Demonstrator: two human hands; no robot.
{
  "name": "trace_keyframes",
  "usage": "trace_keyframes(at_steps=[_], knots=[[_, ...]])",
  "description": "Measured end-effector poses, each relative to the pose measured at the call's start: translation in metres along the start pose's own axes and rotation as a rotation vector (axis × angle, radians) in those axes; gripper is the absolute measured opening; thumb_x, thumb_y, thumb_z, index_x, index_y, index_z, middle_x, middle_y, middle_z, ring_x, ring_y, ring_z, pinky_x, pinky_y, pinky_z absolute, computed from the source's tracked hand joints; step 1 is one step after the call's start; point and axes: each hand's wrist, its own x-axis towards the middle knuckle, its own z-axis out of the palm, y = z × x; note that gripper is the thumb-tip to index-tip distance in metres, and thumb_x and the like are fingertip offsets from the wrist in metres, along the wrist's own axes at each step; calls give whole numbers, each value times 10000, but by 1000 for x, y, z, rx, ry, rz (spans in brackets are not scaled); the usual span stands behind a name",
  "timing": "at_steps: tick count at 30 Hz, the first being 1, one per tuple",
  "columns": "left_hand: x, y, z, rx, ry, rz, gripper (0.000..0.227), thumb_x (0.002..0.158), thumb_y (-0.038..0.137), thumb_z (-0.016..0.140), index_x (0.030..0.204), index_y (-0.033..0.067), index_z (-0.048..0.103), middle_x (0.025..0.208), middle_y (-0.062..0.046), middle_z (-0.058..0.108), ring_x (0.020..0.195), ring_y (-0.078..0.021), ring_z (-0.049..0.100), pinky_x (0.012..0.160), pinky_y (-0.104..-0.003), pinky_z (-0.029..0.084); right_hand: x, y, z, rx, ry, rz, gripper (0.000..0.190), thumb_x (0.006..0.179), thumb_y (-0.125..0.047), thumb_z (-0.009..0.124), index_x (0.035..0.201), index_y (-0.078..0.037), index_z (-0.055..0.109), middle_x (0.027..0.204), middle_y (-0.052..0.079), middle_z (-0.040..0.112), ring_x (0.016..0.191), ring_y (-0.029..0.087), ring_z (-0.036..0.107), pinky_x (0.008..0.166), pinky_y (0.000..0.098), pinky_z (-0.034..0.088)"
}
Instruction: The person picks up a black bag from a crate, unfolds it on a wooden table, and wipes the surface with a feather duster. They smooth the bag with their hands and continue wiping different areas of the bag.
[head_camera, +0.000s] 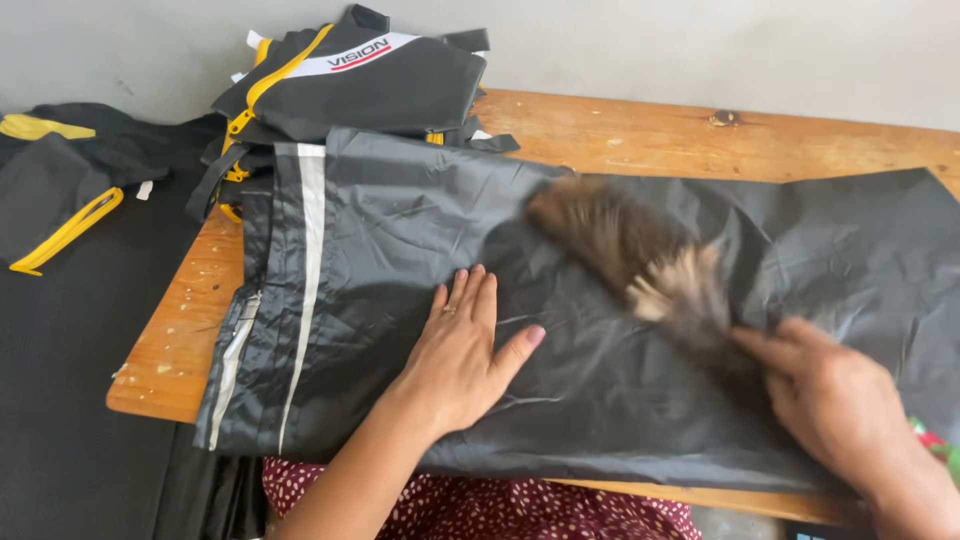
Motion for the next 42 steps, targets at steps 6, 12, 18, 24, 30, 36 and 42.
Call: trace_keyframes(at_steps=[6, 12, 18, 24, 30, 36, 42], knots=[[-12, 21, 48, 654, 423, 138, 1206, 876, 883, 471, 1510, -130, 306, 1604, -362, 271, 1512, -486, 236, 1245, -583, 135, -3, -7, -9, 17, -65, -10, 600, 859, -245, 572, 1377, -546, 571, 1252, -95, 631, 917, 263, 779, 797, 428, 641], [-34, 67, 87, 456, 288, 464, 893, 920, 547, 568, 1445, -164, 442, 1533, -396, 405, 1479, -520, 328, 1253, -627, 151, -12, -5, -6, 238, -78, -141, 657, 777, -160, 628, 1340, -499, 655, 1276, -123, 665, 1015, 165, 769, 865, 309, 594], [-29, 48, 113, 325, 194, 619, 855, 934, 603, 430, 1508, -30, 476, 1600, -363, 360, 1501, -491, 324, 1230, -673, 141, 4, 21, -13, -222, 100, 55, 525, 928, -379, 543, 1433, -520, 570, 1090, -138, 618, 833, 131, 764, 690, 330, 644], [-41, 60, 69, 174, -286, 465, 704, 885, 77, 501, 1571, 9, 363, 767, -202, 699, 629, -435, 693, 495, -594, 498, 11, 1, -34, 342, -132, -306, 639, 750, -42, 599, 1215, -445, 773, 964, -133, 676, 637, 118, 750, 685, 211, 547], [-46, 32, 68, 252, 8, 679, 538, 888, 328, 650, 1378, 109, 623, 1556, -314, 442, 1437, -492, 407, 1210, -651, 208, 37, -7, -33, 395, -87, -378, 733, 650, 9, 579, 1219, -403, 787, 1074, -145, 748, 886, 78, 799, 759, 221, 555], [-49, 27, 61, 196, -64, 672, 540, 921, 292, 624, 1426, 102, 584, 1599, -305, 388, 1480, -485, 351, 1234, -624, 167, 67, -22, -6, 118, 132, -363, 531, 860, -149, 585, 1334, -369, 683, 964, -57, 624, 839, 186, 725, 690, 365, 592], [-44, 66, 7, -104, -119, 412, 412, 1066, 359, 442, 1085, -18, 606, 1015, -261, 679, 950, -484, 630, 854, -549, 436, 55, -36, -16, 363, -137, -506, 555, 804, -71, 578, 1253, -353, 743, 905, -43, 657, 743, 180, 758, 728, 281, 549]])
